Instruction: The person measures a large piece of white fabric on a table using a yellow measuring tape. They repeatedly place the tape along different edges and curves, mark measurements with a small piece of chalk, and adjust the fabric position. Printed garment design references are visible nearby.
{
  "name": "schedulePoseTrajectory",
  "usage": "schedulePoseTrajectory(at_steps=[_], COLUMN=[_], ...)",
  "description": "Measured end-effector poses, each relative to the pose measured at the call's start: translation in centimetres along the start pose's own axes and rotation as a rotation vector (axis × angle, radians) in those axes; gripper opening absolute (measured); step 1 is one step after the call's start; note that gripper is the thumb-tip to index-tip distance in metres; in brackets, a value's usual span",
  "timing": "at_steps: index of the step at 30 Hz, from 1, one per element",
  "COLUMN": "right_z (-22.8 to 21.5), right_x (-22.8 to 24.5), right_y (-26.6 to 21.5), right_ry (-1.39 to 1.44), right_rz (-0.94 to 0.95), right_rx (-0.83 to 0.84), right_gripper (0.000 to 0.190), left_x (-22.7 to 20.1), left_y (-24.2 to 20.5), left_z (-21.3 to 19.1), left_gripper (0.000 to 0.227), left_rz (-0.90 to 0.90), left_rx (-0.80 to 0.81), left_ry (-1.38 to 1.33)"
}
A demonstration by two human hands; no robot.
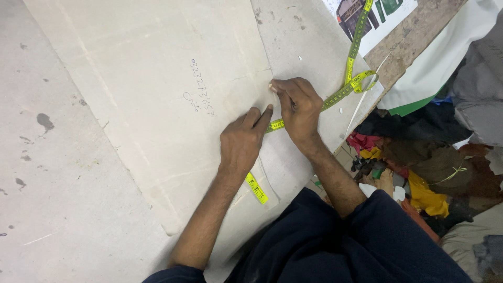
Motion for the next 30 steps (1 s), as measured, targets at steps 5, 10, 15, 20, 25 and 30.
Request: schedulePoseTrajectory(at_steps=[5,10,15,20,25,30], right_z=[0.7,1.3,1.2,0.7,-0.9,-2.4], right_x=[0.1,-0.2,-0.1,-0.2,-0.1,0.3], right_y=[1.3,2.7,2.9,2.4,1.1,-0.3], right_ry=[-0.009,-0.027,-0.019,0.068,0.124,-0.122], right_rz=[-0.015,0.0,-0.025,0.101,0.231,0.089], right_rx=[-0.006,0.008,0.004,-0.004,-0.002,0.099], right_gripper=[0.02,0.02,0.018,0.012,0.013,0.018], left_x=[0.1,0.2,0.3,0.3,0.3,0.1], left_y=[-0.1,-0.2,-0.2,-0.2,-0.2,0.1], left_z=[0.0,0.0,0.0,0.1,0.0,-0.1], left_gripper=[0.04,0.041,0.041,0.042,0.042,0.041], left_rz=[0.01,0.007,0.013,0.022,0.025,0.022], left_rx=[-0.014,-0.004,-0.008,-0.023,-0.043,-0.039], left_ry=[-0.012,-0.005,-0.014,-0.003,-0.008,0.009])
Point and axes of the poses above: each hand's wrist, its own y-axis towards the middle knuckle, its own z-axis out of the palm, x = y × z, the point moved 1 cm from there along y, towards the middle knuckle, and after that the axes turned 7 degrees about -z, right-handed, at the moved point
